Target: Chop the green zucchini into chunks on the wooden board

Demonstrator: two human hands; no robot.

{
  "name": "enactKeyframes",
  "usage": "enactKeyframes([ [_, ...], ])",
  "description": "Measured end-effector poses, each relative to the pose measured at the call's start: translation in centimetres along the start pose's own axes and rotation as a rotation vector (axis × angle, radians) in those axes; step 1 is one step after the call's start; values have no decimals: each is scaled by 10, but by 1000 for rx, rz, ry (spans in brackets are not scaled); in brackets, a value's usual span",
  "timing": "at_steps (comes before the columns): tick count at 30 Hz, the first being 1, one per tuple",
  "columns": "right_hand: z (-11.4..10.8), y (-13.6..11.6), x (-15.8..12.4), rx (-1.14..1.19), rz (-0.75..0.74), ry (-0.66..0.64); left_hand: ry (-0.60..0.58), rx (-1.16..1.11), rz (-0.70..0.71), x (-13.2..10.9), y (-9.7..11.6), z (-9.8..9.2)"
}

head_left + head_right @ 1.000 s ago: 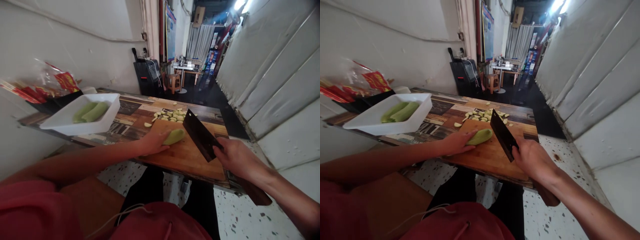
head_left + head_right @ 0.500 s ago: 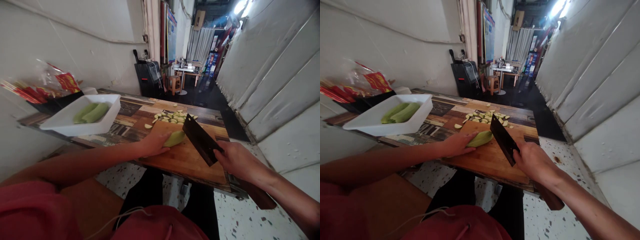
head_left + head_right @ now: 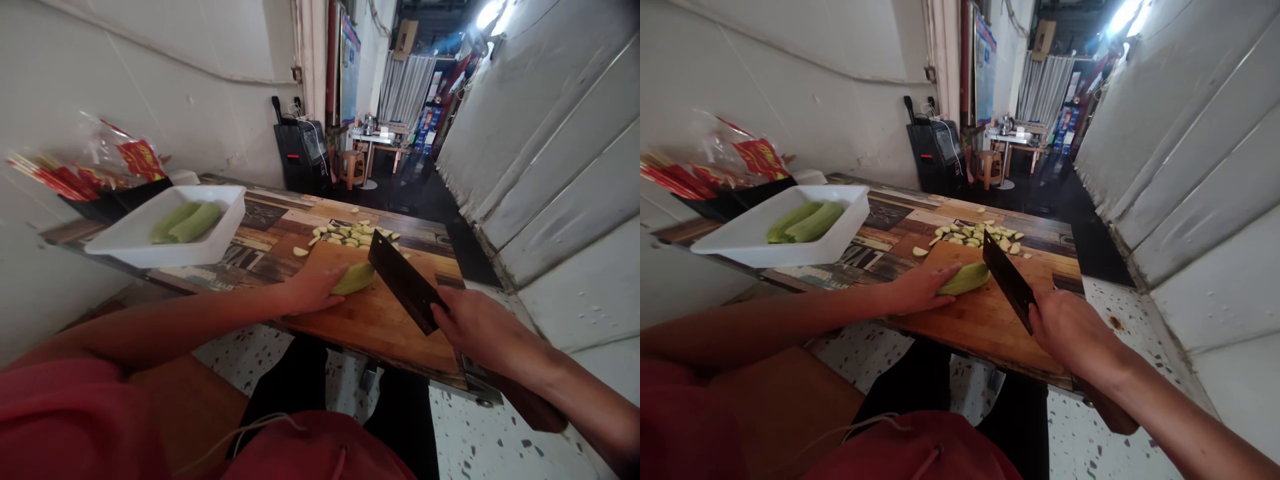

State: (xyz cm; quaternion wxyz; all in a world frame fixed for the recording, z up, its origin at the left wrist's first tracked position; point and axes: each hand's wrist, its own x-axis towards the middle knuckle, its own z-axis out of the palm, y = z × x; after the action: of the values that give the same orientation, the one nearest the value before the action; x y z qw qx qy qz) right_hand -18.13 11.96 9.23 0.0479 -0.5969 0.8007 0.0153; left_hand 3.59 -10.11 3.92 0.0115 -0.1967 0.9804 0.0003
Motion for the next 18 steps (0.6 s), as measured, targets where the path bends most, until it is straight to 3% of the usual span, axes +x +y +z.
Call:
enactKeyframes([
  [13,-5,-27,11,-13,39,-134,-46,-36,-63,0,4,-3],
  [18,5,-3,16,140,81,-119,-35,-231,-158,2,-2,-8],
])
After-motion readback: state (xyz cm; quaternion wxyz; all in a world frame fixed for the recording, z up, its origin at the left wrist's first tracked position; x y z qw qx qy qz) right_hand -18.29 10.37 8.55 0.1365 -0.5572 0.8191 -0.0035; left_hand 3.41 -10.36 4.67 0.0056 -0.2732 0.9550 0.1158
